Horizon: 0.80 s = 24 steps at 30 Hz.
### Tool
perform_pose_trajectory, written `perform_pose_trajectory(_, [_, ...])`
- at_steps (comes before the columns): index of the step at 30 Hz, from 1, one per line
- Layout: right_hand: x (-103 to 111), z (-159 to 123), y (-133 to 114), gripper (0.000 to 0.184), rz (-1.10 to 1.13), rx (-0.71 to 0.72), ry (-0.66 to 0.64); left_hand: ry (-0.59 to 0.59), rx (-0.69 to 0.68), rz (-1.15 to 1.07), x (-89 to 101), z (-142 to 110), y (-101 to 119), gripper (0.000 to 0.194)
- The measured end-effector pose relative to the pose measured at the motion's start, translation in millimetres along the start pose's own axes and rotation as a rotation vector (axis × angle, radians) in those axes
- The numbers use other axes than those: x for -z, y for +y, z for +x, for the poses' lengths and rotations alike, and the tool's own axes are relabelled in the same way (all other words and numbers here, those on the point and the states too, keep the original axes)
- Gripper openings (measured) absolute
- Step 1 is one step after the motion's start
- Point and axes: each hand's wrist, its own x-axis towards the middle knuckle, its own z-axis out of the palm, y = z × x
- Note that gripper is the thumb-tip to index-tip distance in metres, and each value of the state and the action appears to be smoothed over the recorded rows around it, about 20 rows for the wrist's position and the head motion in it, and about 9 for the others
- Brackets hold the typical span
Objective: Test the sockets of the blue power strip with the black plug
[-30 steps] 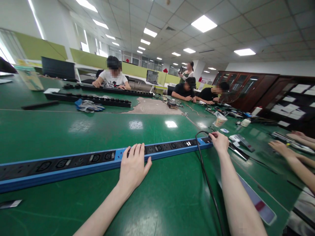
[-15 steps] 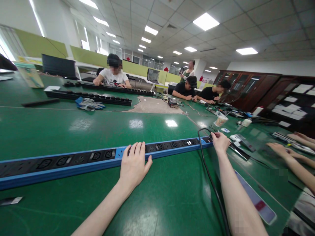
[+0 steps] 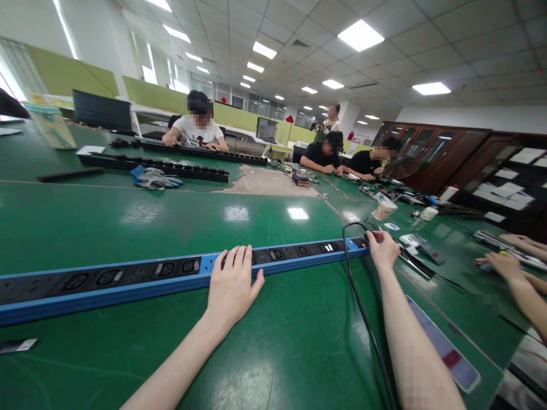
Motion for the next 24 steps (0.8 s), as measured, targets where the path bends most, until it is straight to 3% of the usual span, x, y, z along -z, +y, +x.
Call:
perform_pose_trajectory(7, [-8.3,-2.4,10.5,0.046,0.032,0.03,0.108,-0.015,-0.008,0.019,-0.2,0.5,0.3,0.061])
perform_pose_trajectory(11, [-10.1,-5.7,13.7,0.045,-0.005,0.026,0.088,0.004,-0.009,0.006,-0.4,0.5,0.8,0.06])
perform_pose_trajectory(16, [-3.2,2.3,11.3,0.046,-0.139,-0.012,-0.011,0.002,-0.009,0.003,-0.3,0.2,0.2,0.061])
perform_pose_trajectory(21, [11.5,30.9,9.8,0.046,-0.337,-0.025,-0.252,-0.015,-0.006,0.015,-0.3,-0.6,0.3,0.061])
perform_pose_trajectory(24, [14.6,38.9,7.8,0.043,-0.375,0.006,-0.28,-0.01,-0.003,0.011,-0.7,-0.3,0.6,0.061])
